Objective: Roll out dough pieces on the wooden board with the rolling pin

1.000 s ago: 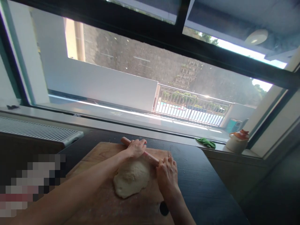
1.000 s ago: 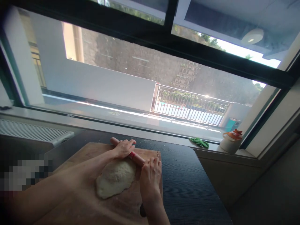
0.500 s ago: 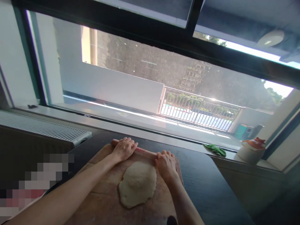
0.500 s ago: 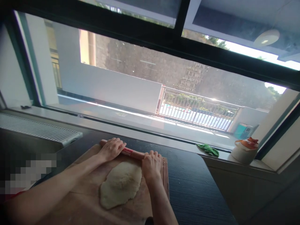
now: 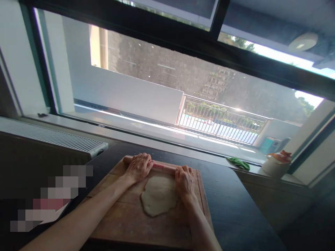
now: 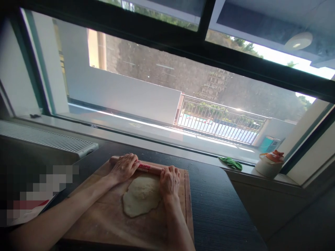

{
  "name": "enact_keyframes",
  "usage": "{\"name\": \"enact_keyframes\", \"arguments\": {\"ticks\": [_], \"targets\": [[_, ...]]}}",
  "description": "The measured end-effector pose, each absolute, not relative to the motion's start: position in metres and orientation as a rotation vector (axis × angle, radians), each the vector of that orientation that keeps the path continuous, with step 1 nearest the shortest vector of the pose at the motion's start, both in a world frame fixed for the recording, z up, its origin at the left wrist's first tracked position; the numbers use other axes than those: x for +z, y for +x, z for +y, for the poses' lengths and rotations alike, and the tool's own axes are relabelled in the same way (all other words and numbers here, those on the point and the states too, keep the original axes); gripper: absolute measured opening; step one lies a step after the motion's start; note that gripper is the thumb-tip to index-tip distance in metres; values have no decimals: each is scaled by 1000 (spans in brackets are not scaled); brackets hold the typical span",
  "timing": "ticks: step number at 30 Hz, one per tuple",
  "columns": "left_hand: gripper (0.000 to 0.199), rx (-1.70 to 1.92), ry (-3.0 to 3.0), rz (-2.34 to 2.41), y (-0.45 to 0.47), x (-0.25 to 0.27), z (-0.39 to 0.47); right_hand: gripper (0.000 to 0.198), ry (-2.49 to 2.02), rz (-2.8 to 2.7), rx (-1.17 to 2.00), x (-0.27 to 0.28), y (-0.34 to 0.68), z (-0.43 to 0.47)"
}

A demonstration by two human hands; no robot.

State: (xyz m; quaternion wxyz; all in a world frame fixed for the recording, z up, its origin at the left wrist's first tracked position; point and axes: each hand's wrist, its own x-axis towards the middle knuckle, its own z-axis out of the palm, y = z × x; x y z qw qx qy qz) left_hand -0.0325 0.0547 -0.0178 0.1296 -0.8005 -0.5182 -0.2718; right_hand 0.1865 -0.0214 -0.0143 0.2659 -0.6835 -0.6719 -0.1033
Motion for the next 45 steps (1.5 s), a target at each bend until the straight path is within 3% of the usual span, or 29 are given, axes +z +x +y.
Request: {"name": "enact_keyframes", "arguments": {"ticks": [12,19,36,45], "targets": [[26,-819,-2367,-1509,-34,-15,52,40,-1886,-1822,-405,-16,186,-20],[34,-706,-2359,-1572,-19,-8,72,44,-2009,-1856,-379,-6,192,-5],[30,-634,-2338,-1604,-21,-14,48,34,-2039,-1865,-347,3,191,-23],[32,-670,-2351,-1747,4,-5,77,36,-2080,-1774,-355,-3,203,12]]}}
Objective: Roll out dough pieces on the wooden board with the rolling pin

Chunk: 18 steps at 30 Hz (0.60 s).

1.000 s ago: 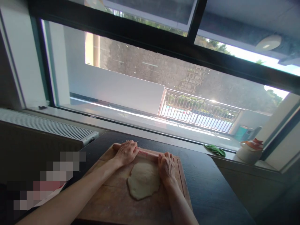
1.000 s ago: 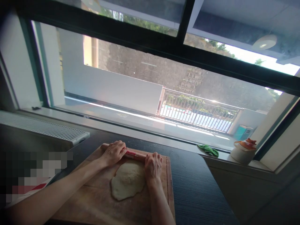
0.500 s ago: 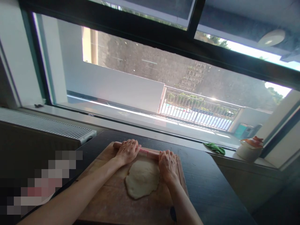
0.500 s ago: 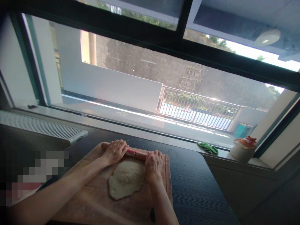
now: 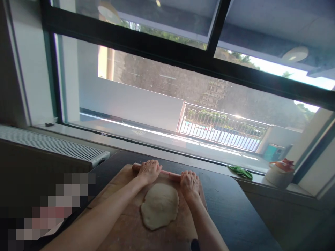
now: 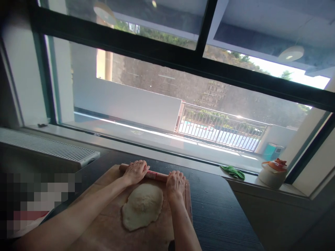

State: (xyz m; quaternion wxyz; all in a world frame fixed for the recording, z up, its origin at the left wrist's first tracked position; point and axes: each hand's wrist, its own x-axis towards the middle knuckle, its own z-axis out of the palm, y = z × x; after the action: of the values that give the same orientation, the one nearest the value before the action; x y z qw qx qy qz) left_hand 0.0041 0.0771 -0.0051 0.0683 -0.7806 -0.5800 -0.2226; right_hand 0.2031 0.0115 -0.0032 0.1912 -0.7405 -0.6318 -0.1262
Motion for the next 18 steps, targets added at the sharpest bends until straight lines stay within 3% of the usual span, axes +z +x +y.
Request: {"name": "enact_keyframes", "arguments": {"ticks": [18], "targets": [[36,-803,-2556,-1464,-19,-12,43,27,-1874,-1888,-457,-3,204,-33]]}}
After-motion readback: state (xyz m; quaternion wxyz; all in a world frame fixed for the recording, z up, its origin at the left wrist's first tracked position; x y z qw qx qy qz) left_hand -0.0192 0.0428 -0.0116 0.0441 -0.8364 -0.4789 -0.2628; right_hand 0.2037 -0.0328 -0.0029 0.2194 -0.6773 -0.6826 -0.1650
